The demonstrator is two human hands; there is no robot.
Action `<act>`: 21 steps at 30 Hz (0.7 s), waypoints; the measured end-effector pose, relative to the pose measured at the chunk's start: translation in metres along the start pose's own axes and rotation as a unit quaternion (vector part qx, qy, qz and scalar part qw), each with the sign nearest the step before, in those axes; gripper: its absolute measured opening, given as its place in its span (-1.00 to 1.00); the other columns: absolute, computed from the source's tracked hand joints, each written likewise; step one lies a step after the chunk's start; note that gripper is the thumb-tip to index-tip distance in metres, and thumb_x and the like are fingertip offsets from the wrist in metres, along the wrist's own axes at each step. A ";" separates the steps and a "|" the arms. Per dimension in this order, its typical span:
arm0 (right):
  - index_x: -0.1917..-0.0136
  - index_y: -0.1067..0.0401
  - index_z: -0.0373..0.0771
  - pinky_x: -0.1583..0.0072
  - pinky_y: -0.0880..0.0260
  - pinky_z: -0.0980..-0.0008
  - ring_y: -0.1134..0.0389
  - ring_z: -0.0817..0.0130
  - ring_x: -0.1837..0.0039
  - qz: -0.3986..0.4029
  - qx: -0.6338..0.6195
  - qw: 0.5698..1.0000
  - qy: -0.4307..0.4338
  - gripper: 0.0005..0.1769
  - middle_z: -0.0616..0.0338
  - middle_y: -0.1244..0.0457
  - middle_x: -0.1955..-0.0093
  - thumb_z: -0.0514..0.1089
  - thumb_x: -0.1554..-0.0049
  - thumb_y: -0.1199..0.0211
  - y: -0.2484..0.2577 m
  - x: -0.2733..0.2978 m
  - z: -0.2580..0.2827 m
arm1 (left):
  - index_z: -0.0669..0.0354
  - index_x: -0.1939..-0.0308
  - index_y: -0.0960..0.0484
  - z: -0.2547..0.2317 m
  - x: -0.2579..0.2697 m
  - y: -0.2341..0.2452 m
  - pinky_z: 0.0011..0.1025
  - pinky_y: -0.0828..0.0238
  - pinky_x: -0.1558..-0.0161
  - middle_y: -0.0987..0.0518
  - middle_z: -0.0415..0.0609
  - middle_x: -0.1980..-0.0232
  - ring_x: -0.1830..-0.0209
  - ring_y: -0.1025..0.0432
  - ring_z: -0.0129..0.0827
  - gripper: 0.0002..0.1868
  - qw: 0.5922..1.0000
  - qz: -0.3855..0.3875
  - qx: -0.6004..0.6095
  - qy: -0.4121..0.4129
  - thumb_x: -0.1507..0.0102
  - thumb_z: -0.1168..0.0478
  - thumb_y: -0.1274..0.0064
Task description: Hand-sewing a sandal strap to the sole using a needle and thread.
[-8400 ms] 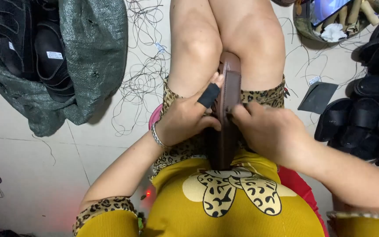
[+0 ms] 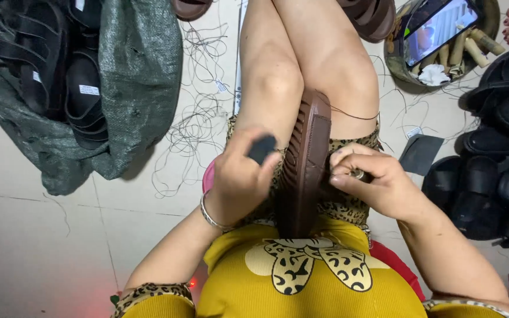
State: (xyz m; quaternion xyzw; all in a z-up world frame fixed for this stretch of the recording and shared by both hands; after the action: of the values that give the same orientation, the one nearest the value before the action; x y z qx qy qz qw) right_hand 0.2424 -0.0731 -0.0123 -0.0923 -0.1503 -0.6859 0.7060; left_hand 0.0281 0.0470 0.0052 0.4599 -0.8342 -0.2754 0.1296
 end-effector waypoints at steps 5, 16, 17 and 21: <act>0.24 -0.49 -0.43 0.26 -0.35 0.40 -0.28 0.38 0.29 -0.026 -0.169 0.984 0.045 -0.78 -0.11 -0.34 0.07 -0.26 -0.19 -0.21 -0.002 -0.004 -0.006 | -0.08 0.46 -0.45 -0.035 0.022 -0.048 -0.32 -0.37 0.44 -0.34 -0.23 0.38 0.45 -0.39 -0.27 -0.79 0.979 0.014 -0.106 -0.173 -0.22 0.08 -0.11; -0.04 -0.51 -0.62 0.50 -0.18 0.51 -0.19 0.47 0.49 -0.031 -0.304 0.952 -0.002 -0.69 -0.22 -0.37 0.20 -0.27 -0.25 -0.10 -0.014 -0.008 -0.020 | 0.22 0.66 -0.36 -0.027 0.025 -0.063 -0.22 -0.24 0.60 -0.32 -0.03 0.53 0.62 -0.38 -0.05 -0.48 0.981 0.157 -0.043 -0.102 -0.40 0.12 0.15; -0.06 -0.52 -0.61 0.49 -0.20 0.52 -0.19 0.48 0.48 -0.024 -0.304 0.952 -0.012 -0.71 -0.18 -0.35 0.23 -0.31 -0.22 -0.11 -0.017 -0.009 -0.021 | 0.18 0.64 -0.40 -0.030 0.025 -0.059 -0.35 -0.25 0.58 -0.35 -0.10 0.49 0.60 -0.36 -0.19 -0.49 0.979 0.175 -0.044 -0.098 -0.42 0.12 0.15; -0.09 -0.54 -0.59 0.47 -0.20 0.55 -0.18 0.53 0.49 -0.060 -0.302 0.951 -0.036 -0.71 -0.09 -0.33 0.25 -0.33 -0.21 -0.12 -0.015 -0.013 -0.038 | 0.16 0.57 -0.32 -0.052 0.013 -0.045 -0.31 -0.26 0.58 -0.31 -0.07 0.40 0.53 -0.39 -0.15 -0.49 0.971 0.051 -0.115 -0.202 -0.40 -0.03 0.07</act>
State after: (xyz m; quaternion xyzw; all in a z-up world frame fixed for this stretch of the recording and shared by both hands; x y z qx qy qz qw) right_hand 0.2302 -0.0744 -0.0534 -0.3163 0.0336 -0.7368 0.5966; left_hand 0.0769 -0.0004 0.0217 0.3336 -0.8284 -0.4492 0.0242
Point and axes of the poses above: each hand's wrist, its own x-axis away from the middle knuckle, its own y-axis out of the back of the hand, z = x × y, the point moved 5 cm from there along -x, towards the middle knuckle
